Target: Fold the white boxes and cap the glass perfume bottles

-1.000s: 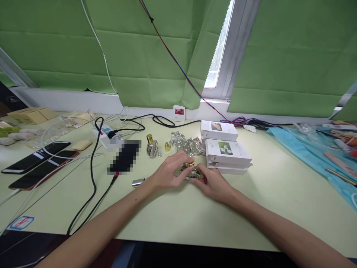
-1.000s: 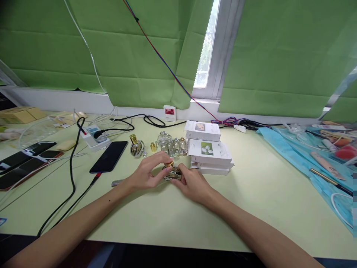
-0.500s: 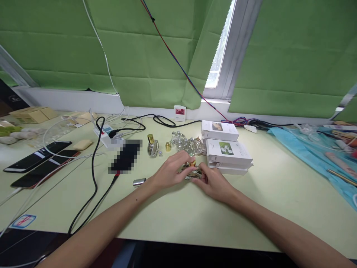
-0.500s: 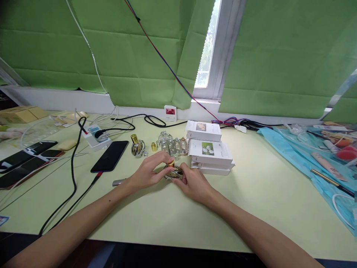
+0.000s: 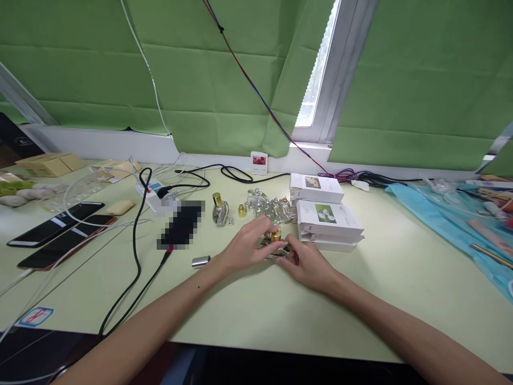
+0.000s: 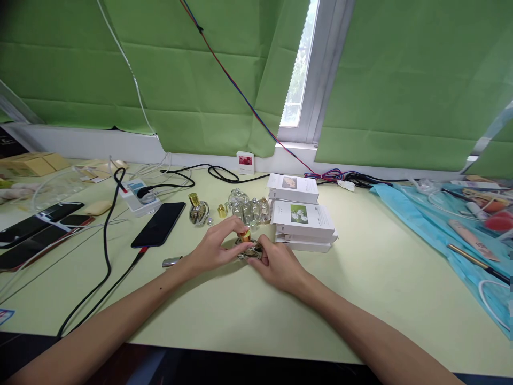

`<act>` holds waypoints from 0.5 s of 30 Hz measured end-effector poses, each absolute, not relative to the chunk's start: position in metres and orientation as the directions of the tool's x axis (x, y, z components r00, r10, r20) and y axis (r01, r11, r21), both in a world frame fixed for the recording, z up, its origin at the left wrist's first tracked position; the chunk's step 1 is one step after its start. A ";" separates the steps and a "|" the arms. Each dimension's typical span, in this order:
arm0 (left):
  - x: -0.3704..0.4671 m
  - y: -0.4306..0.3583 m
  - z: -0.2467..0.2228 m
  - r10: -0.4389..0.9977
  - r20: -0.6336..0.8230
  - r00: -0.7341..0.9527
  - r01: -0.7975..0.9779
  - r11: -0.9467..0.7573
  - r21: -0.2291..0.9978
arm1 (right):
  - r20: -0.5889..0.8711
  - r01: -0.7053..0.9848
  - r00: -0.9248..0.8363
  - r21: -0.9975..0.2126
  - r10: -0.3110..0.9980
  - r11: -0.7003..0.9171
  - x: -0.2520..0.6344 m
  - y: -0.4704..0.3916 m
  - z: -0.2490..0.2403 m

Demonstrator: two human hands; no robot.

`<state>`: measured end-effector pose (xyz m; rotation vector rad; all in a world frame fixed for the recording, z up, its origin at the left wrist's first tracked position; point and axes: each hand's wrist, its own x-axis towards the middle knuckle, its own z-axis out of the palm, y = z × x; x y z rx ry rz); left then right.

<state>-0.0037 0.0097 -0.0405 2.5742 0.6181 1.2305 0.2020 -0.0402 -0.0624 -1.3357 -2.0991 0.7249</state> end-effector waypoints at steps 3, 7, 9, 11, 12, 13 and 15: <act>-0.005 0.008 -0.041 0.446 0.691 0.569 0.262 -0.895 0.362 | 0.158 0.636 -0.358 -0.680 0.920 0.364 0.202 -0.040 -0.063; -0.006 0.007 -0.041 0.466 0.672 0.575 0.251 -0.883 0.397 | 0.149 0.647 -0.366 -0.669 0.919 0.366 0.202 -0.040 -0.062; -0.007 0.007 -0.041 0.479 0.660 0.578 0.252 -0.874 0.415 | 0.144 0.657 -0.374 -0.656 0.916 0.372 0.202 -0.040 -0.062; -0.007 0.007 -0.041 0.491 0.650 0.580 0.258 -0.868 0.425 | 0.146 0.668 -0.378 -0.641 0.914 0.378 0.202 -0.040 -0.063; -0.007 0.007 -0.041 0.495 0.646 0.581 0.261 -0.865 0.428 | 0.147 0.672 -0.377 -0.636 0.915 0.379 0.202 -0.041 -0.063; -0.007 0.007 -0.041 0.500 0.642 0.582 0.265 -0.862 0.432 | 0.148 0.674 -0.375 -0.634 0.915 0.379 0.202 -0.041 -0.063; -0.007 0.007 -0.040 0.513 0.630 0.583 0.274 -0.854 0.442 | 0.149 0.671 -0.374 -0.638 0.915 0.378 0.203 -0.041 -0.063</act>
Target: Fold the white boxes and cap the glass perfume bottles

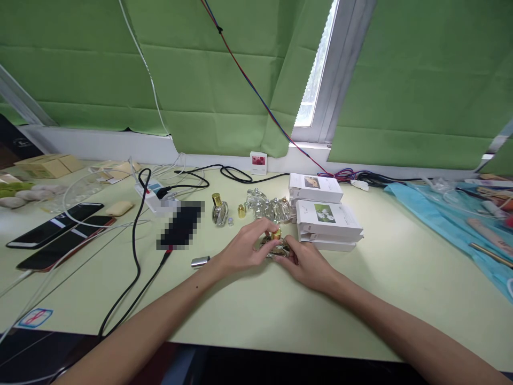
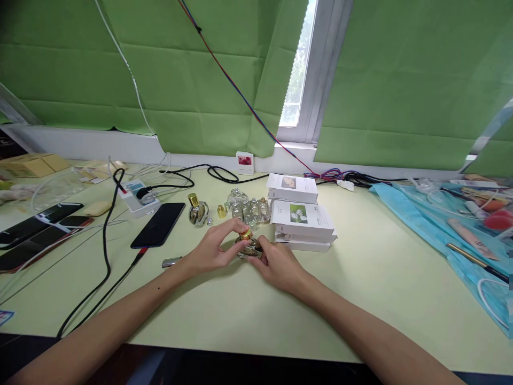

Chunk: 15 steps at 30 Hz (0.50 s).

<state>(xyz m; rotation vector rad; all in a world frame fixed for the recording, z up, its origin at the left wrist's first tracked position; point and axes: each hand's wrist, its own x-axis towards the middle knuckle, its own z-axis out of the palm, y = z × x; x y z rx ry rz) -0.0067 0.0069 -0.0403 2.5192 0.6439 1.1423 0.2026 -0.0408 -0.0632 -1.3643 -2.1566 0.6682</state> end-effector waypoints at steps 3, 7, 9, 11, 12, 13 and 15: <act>-0.006 0.006 -0.040 0.525 0.618 0.586 0.292 -0.848 0.443 | 0.150 0.660 -0.377 -0.649 0.914 0.378 0.203 -0.040 -0.063; -0.006 0.006 -0.040 0.528 0.621 0.579 0.315 -0.847 0.427 | 0.162 0.660 -0.377 -0.644 0.912 0.387 0.203 -0.040 -0.063; -0.005 0.006 -0.039 0.531 0.627 0.569 0.319 -0.846 0.427 | 0.166 0.657 -0.382 -0.643 0.909 0.394 0.203 -0.041 -0.064; -0.004 0.006 -0.039 0.540 0.631 0.557 0.316 -0.840 0.441 | 0.169 0.650 -0.386 -0.647 0.907 0.398 0.204 -0.041 -0.064; -0.004 0.006 -0.039 0.547 0.629 0.551 0.313 -0.835 0.452 | 0.172 0.646 -0.387 -0.650 0.906 0.400 0.204 -0.041 -0.064; -0.004 0.006 -0.039 0.556 0.625 0.548 0.311 -0.829 0.465 | 0.174 0.642 -0.388 -0.653 0.905 0.401 0.204 -0.042 -0.064; -0.003 0.006 -0.039 0.579 0.609 0.542 0.316 -0.812 0.491 | 0.178 0.636 -0.388 -0.659 0.904 0.402 0.204 -0.042 -0.064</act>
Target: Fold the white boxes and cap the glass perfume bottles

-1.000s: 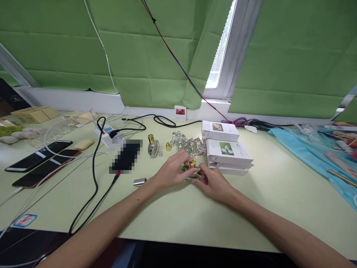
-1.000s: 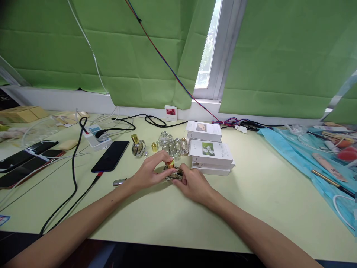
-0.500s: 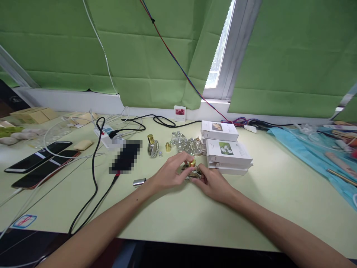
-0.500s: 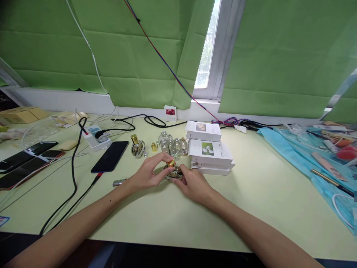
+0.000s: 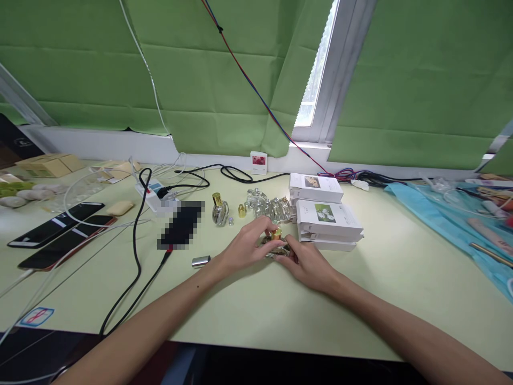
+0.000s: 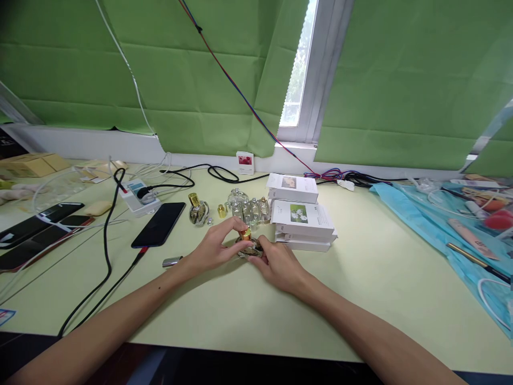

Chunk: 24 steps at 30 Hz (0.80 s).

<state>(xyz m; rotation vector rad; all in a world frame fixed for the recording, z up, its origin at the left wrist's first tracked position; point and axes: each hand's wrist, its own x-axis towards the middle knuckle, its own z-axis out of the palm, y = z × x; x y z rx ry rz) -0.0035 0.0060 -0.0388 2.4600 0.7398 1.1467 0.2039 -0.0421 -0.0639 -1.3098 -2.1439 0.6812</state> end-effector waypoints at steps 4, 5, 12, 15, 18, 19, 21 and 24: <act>-0.003 0.006 -0.037 0.633 0.565 0.529 0.347 -0.769 0.537 | 0.176 0.633 -0.387 -0.663 0.905 0.400 0.204 -0.043 -0.062; -0.003 0.005 -0.037 0.644 0.558 0.524 0.355 -0.760 0.544 | 0.176 0.634 -0.386 -0.662 0.906 0.399 0.204 -0.043 -0.061; -0.004 0.005 -0.040 0.580 0.599 0.552 0.337 -0.812 0.476 | 0.176 0.658 -0.409 -0.624 0.896 0.423 0.203 -0.044 -0.061; -0.005 0.005 -0.041 0.517 0.608 0.602 0.299 -0.852 0.429 | 0.179 0.669 -0.413 -0.606 0.893 0.431 0.203 -0.045 -0.061; -0.006 0.004 -0.040 0.489 0.597 0.635 0.278 -0.867 0.414 | 0.181 0.678 -0.409 -0.595 0.894 0.430 0.203 -0.044 -0.061; -0.006 0.004 -0.039 0.483 0.597 0.640 0.274 -0.870 0.410 | 0.181 0.680 -0.409 -0.593 0.895 0.431 0.203 -0.044 -0.061; -0.007 0.004 -0.038 0.471 0.598 0.649 0.267 -0.876 0.401 | 0.180 0.684 -0.407 -0.590 0.895 0.429 0.203 -0.044 -0.060; -0.007 0.004 -0.036 0.469 0.590 0.657 0.267 -0.877 0.400 | 0.179 0.683 -0.403 -0.594 0.898 0.425 0.203 -0.044 -0.061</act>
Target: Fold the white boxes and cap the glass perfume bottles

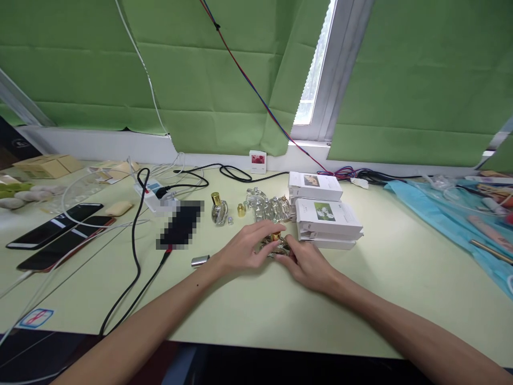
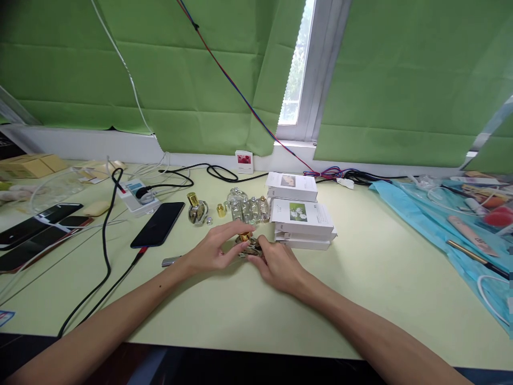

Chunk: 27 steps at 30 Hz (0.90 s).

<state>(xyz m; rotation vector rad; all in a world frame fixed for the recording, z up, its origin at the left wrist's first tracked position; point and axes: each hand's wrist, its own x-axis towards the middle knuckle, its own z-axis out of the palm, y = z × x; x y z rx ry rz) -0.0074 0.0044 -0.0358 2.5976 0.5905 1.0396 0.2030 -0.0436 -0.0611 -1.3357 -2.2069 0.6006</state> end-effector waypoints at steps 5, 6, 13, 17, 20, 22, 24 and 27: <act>-0.008 0.006 -0.036 0.473 0.603 0.642 0.255 -0.874 0.414 | 0.193 0.679 -0.389 -0.601 0.901 0.422 0.203 -0.043 -0.064; -0.008 0.007 -0.036 0.481 0.607 0.633 0.254 -0.869 0.424 | 0.198 0.679 -0.384 -0.602 0.902 0.421 0.203 -0.043 -0.064; -0.006 0.007 -0.038 0.534 0.599 0.597 0.244 -0.831 0.500 | 0.188 0.672 -0.378 -0.618 0.907 0.408 0.203 -0.043 -0.063; -0.005 0.007 -0.039 0.538 0.610 0.582 0.216 -0.826 0.521 | 0.193 0.665 -0.381 -0.622 0.904 0.413 0.202 -0.042 -0.063; -0.003 0.006 -0.040 0.550 0.615 0.565 0.206 -0.816 0.541 | 0.188 0.671 -0.377 -0.619 0.907 0.407 0.202 -0.042 -0.064; -0.001 0.006 -0.040 0.564 0.614 0.552 0.212 -0.808 0.550 | 0.179 0.685 -0.367 -0.612 0.913 0.395 0.202 -0.042 -0.065; 0.000 0.005 -0.040 0.579 0.610 0.541 0.225 -0.799 0.558 | 0.170 0.693 -0.360 -0.609 0.917 0.385 0.202 -0.042 -0.065; 0.001 0.006 -0.041 0.599 0.603 0.527 0.237 -0.785 0.573 | 0.166 0.688 -0.361 -0.617 0.918 0.382 0.202 -0.041 -0.065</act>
